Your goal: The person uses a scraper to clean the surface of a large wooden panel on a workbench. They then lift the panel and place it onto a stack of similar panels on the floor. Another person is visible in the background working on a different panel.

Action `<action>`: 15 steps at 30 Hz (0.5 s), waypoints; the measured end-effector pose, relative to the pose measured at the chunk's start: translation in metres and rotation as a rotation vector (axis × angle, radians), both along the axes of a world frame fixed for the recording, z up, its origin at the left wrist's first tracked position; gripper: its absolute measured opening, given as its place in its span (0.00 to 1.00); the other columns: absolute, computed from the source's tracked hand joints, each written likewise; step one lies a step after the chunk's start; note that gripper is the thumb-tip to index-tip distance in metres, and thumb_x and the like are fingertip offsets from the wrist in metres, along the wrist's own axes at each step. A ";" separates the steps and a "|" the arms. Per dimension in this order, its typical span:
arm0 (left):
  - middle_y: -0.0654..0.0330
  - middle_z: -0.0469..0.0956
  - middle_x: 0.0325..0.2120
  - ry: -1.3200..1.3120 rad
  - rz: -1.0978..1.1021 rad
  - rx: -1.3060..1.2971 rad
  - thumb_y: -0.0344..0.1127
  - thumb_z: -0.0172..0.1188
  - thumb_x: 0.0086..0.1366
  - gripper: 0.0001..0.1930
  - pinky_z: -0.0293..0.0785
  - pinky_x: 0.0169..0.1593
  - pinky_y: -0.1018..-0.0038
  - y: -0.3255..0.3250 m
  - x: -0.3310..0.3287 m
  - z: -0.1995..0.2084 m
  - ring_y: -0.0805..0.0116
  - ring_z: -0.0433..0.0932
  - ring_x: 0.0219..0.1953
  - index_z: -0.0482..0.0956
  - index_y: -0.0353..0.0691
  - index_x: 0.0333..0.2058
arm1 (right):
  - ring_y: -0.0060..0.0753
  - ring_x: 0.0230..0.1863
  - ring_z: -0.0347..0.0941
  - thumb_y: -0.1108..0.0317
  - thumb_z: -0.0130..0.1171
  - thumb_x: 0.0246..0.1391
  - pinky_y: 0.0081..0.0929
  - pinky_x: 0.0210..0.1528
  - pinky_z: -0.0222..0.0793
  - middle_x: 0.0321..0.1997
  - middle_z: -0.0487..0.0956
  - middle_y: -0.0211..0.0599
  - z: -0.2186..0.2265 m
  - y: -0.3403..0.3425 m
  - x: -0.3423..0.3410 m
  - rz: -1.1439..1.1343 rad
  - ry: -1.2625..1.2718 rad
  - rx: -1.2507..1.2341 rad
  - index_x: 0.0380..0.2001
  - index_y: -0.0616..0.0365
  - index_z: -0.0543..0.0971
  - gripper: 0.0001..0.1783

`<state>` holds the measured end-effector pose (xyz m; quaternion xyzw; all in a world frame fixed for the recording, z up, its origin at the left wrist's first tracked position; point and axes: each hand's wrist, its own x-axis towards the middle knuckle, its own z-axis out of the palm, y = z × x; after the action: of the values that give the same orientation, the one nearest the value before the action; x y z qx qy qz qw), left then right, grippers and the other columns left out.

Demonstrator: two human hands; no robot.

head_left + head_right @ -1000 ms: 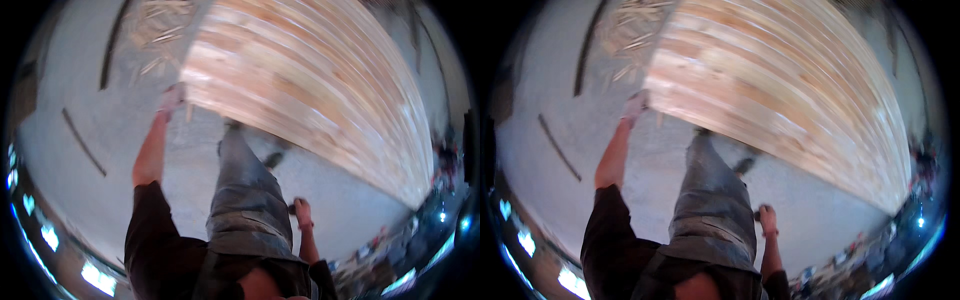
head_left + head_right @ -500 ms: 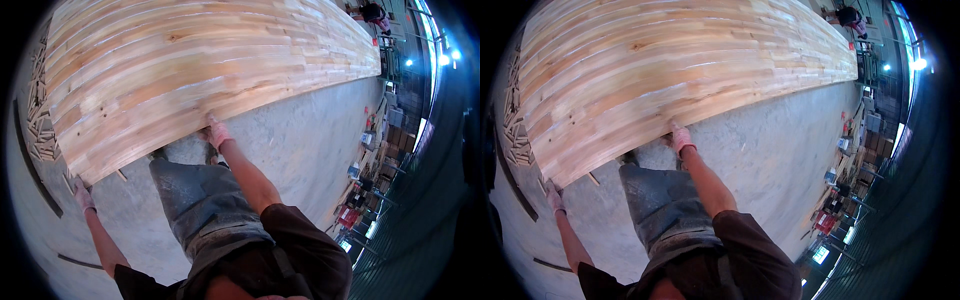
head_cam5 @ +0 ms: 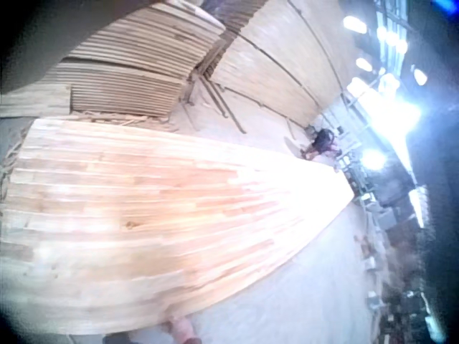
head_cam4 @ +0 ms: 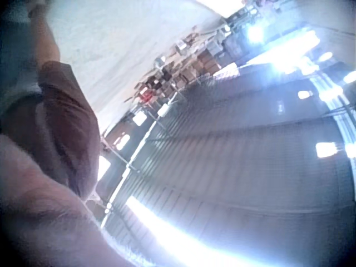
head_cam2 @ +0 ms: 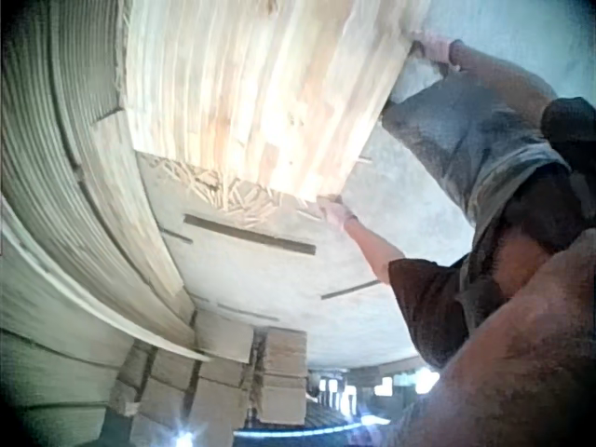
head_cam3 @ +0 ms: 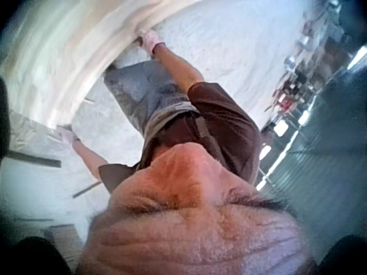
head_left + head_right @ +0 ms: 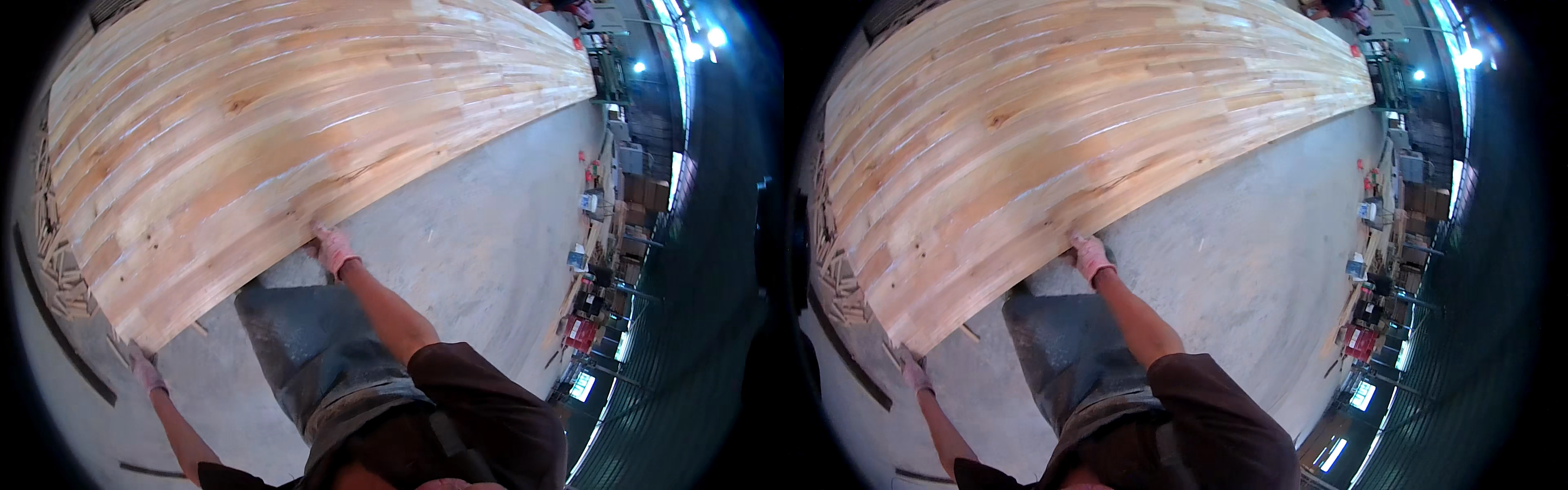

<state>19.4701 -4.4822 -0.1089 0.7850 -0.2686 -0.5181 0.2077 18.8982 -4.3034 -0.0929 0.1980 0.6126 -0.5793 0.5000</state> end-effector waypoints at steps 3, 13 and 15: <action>0.67 0.76 0.50 0.063 0.035 -0.033 0.58 0.54 0.71 0.28 0.73 0.48 0.71 -0.002 -0.013 0.002 0.73 0.74 0.46 0.72 0.43 0.60 | 0.34 0.40 0.80 0.55 0.63 0.62 0.32 0.27 0.77 0.42 0.82 0.36 -0.021 0.013 -0.007 0.061 -0.031 -0.003 0.51 0.54 0.73 0.21; 0.69 0.66 0.24 0.103 -0.052 0.096 0.54 0.61 0.67 0.17 0.64 0.24 0.77 0.018 -0.037 0.031 0.76 0.66 0.23 0.76 0.46 0.41 | 0.39 0.28 0.82 0.55 0.55 0.63 0.37 0.28 0.80 0.33 0.85 0.46 -0.025 0.052 -0.032 1.088 0.512 0.261 0.37 0.64 0.79 0.19; 0.69 0.63 0.23 0.024 0.233 -0.049 0.51 0.63 0.66 0.15 0.64 0.23 0.76 0.080 -0.016 0.028 0.76 0.66 0.22 0.72 0.48 0.34 | 0.40 0.24 0.82 0.58 0.53 0.63 0.34 0.26 0.79 0.31 0.85 0.47 0.048 0.055 -0.032 1.138 0.128 0.186 0.35 0.68 0.80 0.20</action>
<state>19.4541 -4.4025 -0.0810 0.7994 -0.1855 -0.4930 0.2889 18.8665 -4.2479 -0.0447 -0.1548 0.7000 -0.1739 0.6752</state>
